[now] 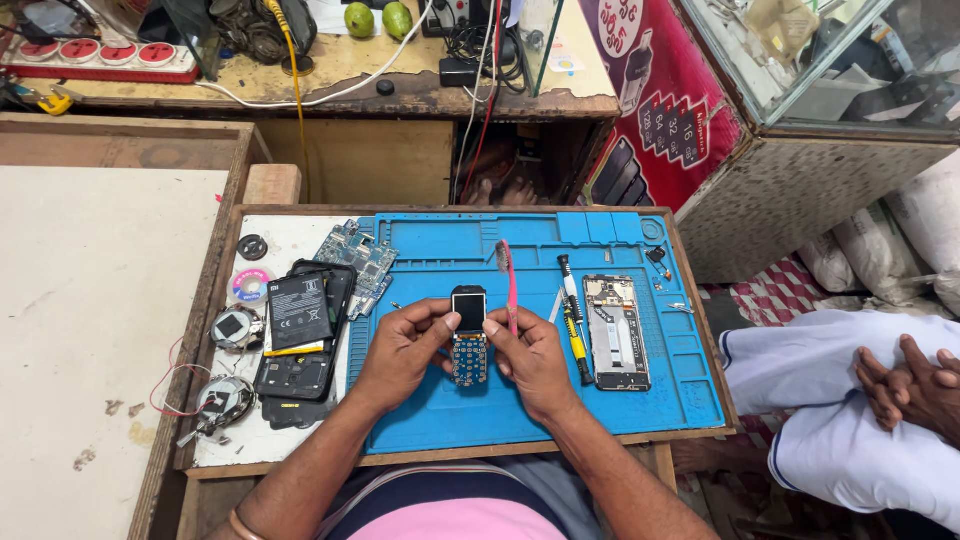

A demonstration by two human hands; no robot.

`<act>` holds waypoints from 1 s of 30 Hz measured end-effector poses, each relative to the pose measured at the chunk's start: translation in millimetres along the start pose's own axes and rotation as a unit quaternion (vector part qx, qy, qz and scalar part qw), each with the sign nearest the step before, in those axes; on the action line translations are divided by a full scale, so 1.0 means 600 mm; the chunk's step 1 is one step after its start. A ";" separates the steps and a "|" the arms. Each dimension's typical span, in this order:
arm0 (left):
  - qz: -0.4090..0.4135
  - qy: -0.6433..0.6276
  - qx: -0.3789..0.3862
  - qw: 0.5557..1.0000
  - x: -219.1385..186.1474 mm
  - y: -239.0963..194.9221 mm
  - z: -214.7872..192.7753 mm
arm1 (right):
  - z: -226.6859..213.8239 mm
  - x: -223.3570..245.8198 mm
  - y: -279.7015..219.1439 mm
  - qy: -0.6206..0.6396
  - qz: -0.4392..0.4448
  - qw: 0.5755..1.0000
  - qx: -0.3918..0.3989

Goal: The person cleans a disassembled mobile phone keypad and circuit board using a pink toothbrush and a yellow-handled screwdriver. They brush the keypad repeatedly, inspect the board, and use the screwdriver to scrape or clean specific areas on the circuit board.

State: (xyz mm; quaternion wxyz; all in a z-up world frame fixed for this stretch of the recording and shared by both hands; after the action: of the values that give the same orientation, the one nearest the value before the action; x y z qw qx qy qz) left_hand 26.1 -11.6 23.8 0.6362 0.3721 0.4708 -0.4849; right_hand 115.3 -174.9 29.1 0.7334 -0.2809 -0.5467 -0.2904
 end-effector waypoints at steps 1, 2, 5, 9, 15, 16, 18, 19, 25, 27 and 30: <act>0.001 0.002 0.001 1.000 0.000 0.000 0.000 | -0.001 -0.001 0.000 -0.006 0.000 1.000 -0.003; 0.002 0.005 0.003 1.000 0.000 -0.001 0.000 | -0.002 -0.002 0.000 -0.012 0.000 1.000 -0.007; 0.007 0.013 0.006 1.000 0.003 -0.003 0.000 | -0.004 -0.004 0.001 -0.017 -0.006 1.000 -0.007; 0.005 -0.008 0.017 1.000 0.003 -0.002 -0.001 | -0.006 -0.008 0.001 -0.014 -0.010 1.000 -0.015; -0.011 -0.027 0.027 0.999 -0.004 -0.004 0.002 | -0.005 -0.008 0.000 -0.018 -0.001 1.000 -0.023; -0.011 -0.030 0.032 0.999 -0.005 -0.005 0.003 | -0.004 -0.007 0.000 -0.013 -0.002 1.000 -0.020; -0.011 -0.031 0.038 0.999 -0.006 -0.006 0.003 | -0.003 -0.007 0.000 -0.009 -0.001 1.000 -0.019; -0.012 -0.029 0.039 0.999 -0.006 -0.007 0.004 | -0.003 -0.006 0.000 -0.010 0.001 1.000 -0.019; 0.003 -0.025 0.055 0.998 -0.003 -0.011 0.003 | -0.002 -0.003 -0.002 -0.015 -0.001 1.000 -0.020; 0.006 -0.027 0.061 0.998 -0.001 -0.011 0.002 | -0.001 -0.003 -0.003 -0.020 -0.003 1.000 -0.017; 0.006 -0.034 0.067 0.997 0.003 -0.009 0.001 | -0.001 -0.004 -0.005 -0.026 -0.003 1.000 -0.017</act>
State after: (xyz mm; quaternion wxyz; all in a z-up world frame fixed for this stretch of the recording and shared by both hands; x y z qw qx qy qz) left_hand 20.9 -13.8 22.3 0.6284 0.3999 0.4130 -0.5241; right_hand 112.9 -177.2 26.7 0.7133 -0.2991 -0.5615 -0.2942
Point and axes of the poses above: each hand's wrist, its own y-axis towards the middle knuckle, its own z-axis out of the palm, x = y × z, the point moved 3 cm from there along y, towards the middle knuckle, and after that the axes turned 2 degrees about x, right-handed, at the moved point
